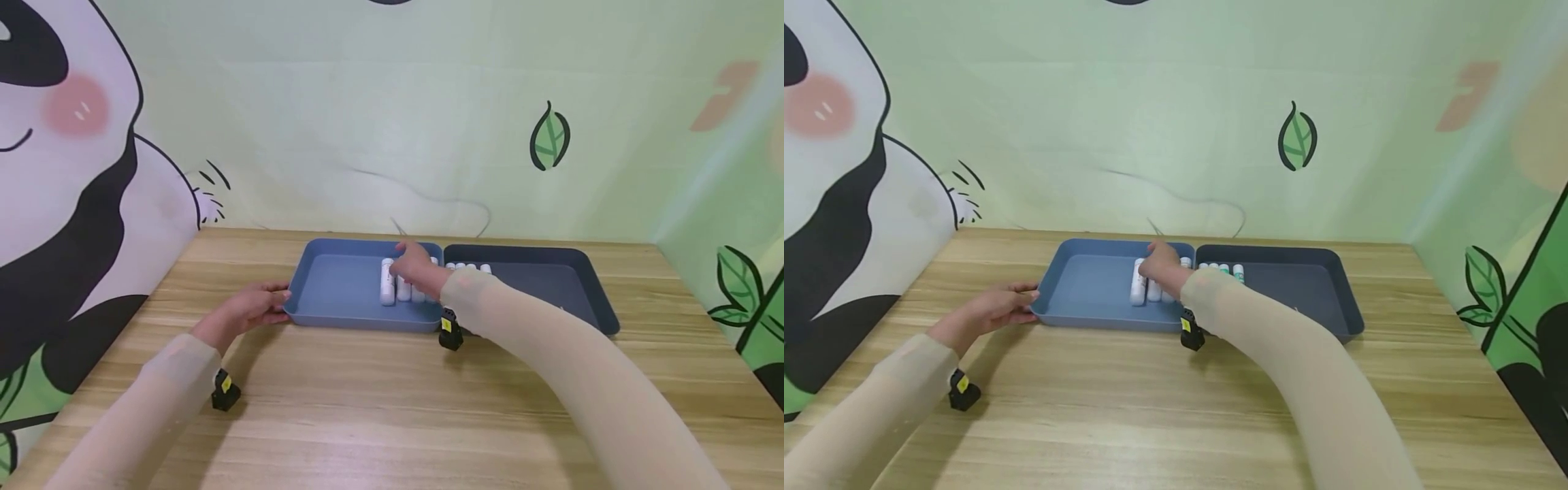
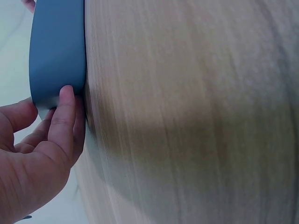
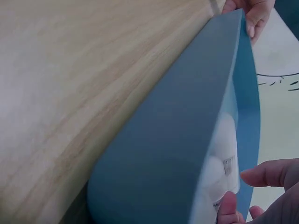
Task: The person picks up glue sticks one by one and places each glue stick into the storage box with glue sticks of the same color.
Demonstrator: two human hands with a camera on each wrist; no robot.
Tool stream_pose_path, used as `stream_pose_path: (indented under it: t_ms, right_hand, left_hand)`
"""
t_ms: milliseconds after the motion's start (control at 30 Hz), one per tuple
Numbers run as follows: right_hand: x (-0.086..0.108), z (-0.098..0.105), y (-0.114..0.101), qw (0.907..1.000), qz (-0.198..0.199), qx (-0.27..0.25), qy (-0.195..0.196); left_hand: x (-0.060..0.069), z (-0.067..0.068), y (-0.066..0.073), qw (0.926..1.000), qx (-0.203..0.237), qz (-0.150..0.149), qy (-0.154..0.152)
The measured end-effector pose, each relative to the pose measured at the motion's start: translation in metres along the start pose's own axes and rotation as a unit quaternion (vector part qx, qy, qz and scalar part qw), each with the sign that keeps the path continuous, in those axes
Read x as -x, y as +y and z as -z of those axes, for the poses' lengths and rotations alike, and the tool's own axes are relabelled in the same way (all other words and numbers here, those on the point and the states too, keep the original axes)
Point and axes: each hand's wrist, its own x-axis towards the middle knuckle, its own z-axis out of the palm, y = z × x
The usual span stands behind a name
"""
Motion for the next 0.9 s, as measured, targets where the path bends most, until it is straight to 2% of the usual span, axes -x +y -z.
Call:
stream_pose_path:
  t_ms: [233,467,567,900]
  right_hand:
    - [0.0,-0.002,0.001,0.9995,0.015,0.028,0.006]
    - [0.001,-0.01,0.0,0.9939,0.048,0.098,0.015]
    - [0.002,-0.011,-0.001,0.992,0.053,0.112,0.022]
    - [-0.002,-0.008,0.001,0.992,0.055,0.111,0.024]
  left_hand:
    - [0.001,0.0,0.001,1.0,0.001,0.006,0.006]
    - [-0.001,0.001,0.002,0.9998,-0.005,0.011,0.013]
    - [-0.002,0.001,0.002,0.9998,-0.003,0.009,0.015]
    - [-0.003,0.002,0.0,0.9999,0.003,0.005,0.011]
